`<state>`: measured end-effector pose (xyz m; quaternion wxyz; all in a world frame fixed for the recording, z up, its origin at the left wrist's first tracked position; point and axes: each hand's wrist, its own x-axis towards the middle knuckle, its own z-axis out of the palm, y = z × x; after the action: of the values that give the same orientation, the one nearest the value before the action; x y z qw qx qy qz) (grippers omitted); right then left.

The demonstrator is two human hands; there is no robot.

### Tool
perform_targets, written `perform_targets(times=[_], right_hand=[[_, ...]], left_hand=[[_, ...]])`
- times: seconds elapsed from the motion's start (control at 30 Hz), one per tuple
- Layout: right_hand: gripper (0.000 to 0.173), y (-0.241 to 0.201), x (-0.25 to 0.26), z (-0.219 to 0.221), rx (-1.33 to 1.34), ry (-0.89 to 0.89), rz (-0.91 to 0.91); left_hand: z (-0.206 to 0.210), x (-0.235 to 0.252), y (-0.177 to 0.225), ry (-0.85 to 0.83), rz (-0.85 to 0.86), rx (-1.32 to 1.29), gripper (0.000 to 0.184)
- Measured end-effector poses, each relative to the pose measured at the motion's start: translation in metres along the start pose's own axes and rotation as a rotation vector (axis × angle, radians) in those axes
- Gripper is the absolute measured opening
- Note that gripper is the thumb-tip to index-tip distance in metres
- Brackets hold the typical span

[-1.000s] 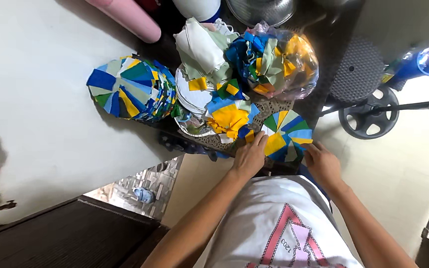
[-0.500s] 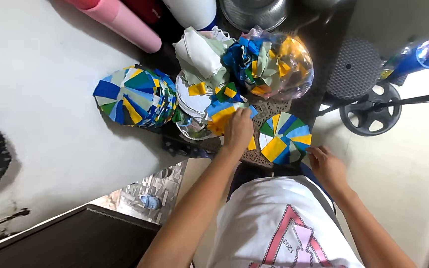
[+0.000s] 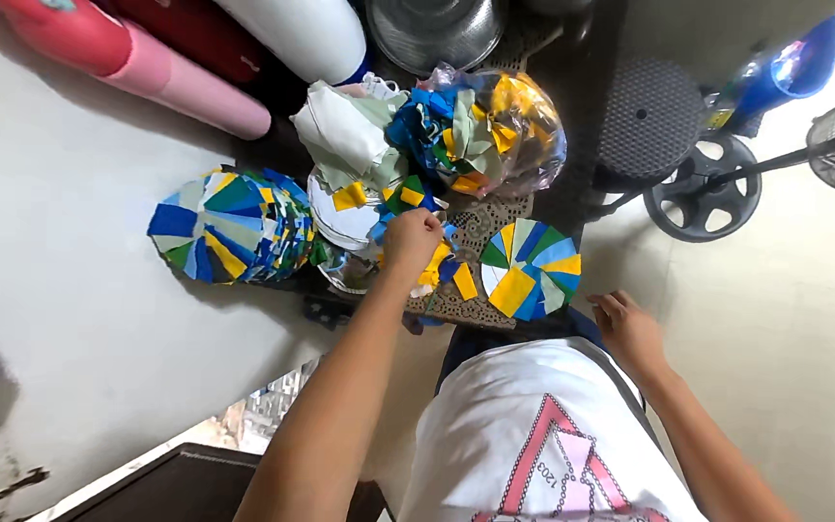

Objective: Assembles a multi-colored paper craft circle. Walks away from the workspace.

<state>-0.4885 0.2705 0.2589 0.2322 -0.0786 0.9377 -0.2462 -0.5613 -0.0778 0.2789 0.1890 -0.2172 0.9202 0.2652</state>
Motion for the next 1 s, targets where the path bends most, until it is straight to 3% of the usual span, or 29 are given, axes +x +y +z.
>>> perform_targets(times=[0.17, 0.47, 0.73, 0.93, 1.0], right_hand=[[0.029, -0.003, 0.003, -0.002, 0.006, -0.005, -0.014], [0.027, -0.029, 0.019, -0.013, 0.049, 0.039, -0.142], [0.026, -0.069, 0.040, -0.006, 0.063, 0.050, -0.332], [0.028, -0.078, 0.039, -0.004, 0.056, -0.043, -0.327], [0.029, -0.076, 0.036, -0.004, 0.049, -0.095, -0.290]], left_hand=[[-0.009, 0.004, -0.025, -0.048, -0.082, -0.344, 0.019], [-0.056, -0.034, -0.037, 0.082, -0.132, -0.732, 0.013], [-0.075, -0.049, -0.042, 0.284, -0.002, -0.549, 0.014], [-0.082, -0.061, -0.034, 0.436, 0.161, -0.415, 0.025], [-0.075, -0.061, -0.030, 0.374, 0.163, -0.238, 0.024]])
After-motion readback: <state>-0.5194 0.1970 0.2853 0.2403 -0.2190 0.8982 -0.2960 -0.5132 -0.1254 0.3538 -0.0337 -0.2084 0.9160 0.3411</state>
